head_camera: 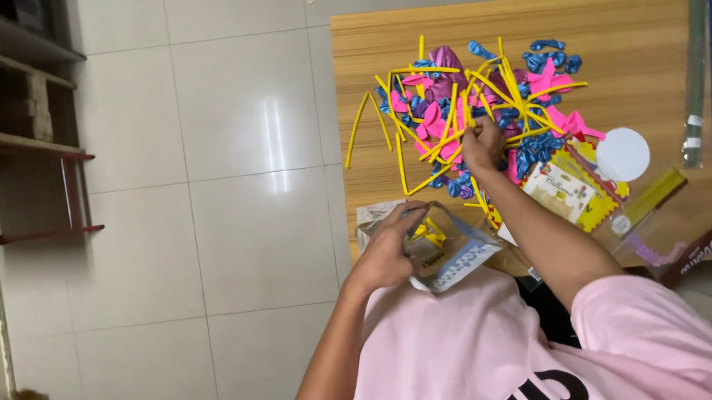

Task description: The person organizes various craft items on a table by gathering yellow balloon sticks into a bundle, placing them in a small clear plastic bag, and then gathering pink and blue balloon pieces into a separate bag.

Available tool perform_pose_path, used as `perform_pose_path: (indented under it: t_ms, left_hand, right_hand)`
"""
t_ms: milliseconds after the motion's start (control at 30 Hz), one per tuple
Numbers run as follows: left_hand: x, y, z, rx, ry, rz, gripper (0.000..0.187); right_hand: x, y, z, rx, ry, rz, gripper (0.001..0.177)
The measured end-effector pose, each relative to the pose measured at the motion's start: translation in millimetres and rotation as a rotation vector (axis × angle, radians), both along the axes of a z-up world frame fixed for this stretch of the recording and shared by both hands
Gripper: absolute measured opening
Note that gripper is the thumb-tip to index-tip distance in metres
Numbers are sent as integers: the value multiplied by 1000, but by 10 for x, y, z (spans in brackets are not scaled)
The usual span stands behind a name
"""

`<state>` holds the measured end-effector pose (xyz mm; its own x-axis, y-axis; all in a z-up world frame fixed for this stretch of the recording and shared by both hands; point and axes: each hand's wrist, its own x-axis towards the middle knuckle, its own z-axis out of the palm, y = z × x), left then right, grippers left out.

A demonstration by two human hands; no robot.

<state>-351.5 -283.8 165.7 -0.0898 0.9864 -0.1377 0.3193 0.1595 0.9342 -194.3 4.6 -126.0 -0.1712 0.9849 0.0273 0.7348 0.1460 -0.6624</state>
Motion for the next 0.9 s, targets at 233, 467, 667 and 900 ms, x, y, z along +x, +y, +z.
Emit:
perform_pose_path:
  t_ms: [233, 467, 667, 900]
  left_hand:
    - [-67, 165, 103, -40, -29, 38, 82]
    - [60, 239, 178, -16, 2, -24, 88]
    - [133, 135, 24, 117, -22, -48, 92]
    - [273, 36, 138, 35, -106, -70, 90]
  right_hand:
    - [396, -561, 2152, -389, 694, 46, 5]
    - [824, -1508, 3862, -190, 1029, 319, 12]
    - [617, -1690, 3684, -193, 510, 722, 13]
    - [368, -1665, 1716, -303, -765, 1134, 35]
